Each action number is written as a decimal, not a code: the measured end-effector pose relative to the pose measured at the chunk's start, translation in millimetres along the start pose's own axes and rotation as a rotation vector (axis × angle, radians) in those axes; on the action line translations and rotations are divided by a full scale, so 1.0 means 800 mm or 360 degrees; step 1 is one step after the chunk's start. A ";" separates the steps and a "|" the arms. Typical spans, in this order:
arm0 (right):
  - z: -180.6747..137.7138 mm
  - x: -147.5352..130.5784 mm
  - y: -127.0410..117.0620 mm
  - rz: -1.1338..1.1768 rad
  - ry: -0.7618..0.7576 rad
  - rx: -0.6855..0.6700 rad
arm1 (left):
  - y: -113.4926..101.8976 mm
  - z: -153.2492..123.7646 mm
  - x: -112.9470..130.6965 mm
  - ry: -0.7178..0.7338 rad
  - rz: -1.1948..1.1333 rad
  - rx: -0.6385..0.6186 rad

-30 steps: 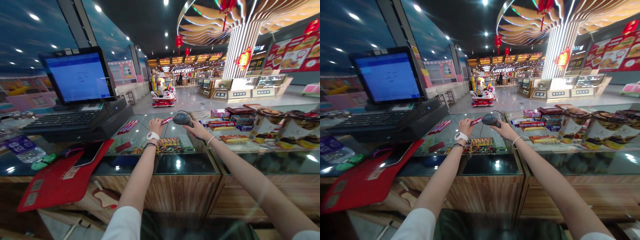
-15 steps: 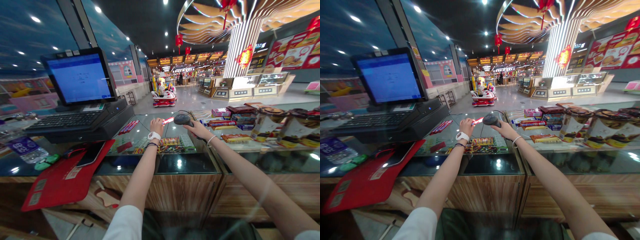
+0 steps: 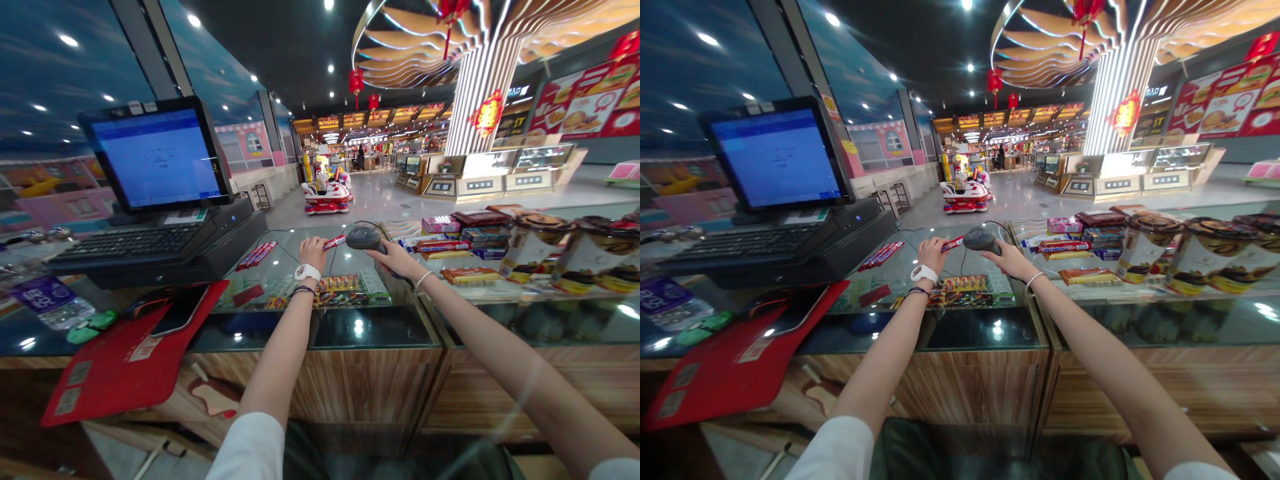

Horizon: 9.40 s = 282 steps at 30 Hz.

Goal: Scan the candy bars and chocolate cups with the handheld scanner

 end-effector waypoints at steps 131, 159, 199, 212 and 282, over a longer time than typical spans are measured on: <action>0.084 -0.076 0.341 -0.1009 -0.0406 -0.0836 | -0.018 -0.138 -0.186 -0.0310 0.0382 -0.0816; 0.179 -0.031 0.398 -0.0809 -0.0252 -0.0766 | -0.005 -0.040 -0.275 -0.0575 0.0411 -0.0452; 0.166 -0.069 0.411 -0.0894 -0.0492 -0.0806 | -0.020 -0.057 -0.301 -0.0773 0.0568 -0.0383; 0.095 -0.139 0.258 -0.0932 -0.0789 -0.0682 | -0.055 -0.091 -0.180 -0.0388 0.0420 -0.0459; -0.088 0.165 -0.226 -0.1129 0.0294 0.0237 | 0.133 -0.056 0.366 0.0657 -0.0067 -0.0467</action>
Point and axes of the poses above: each hand's wrist, its own z-axis towards the middle knuckle, its own y-axis out of the palm, x = y × z, the point moved 10 cm from there along z, towards the middle knuckle, and after that the axes turned 12 degrees about -y, right-handed, at the moved point
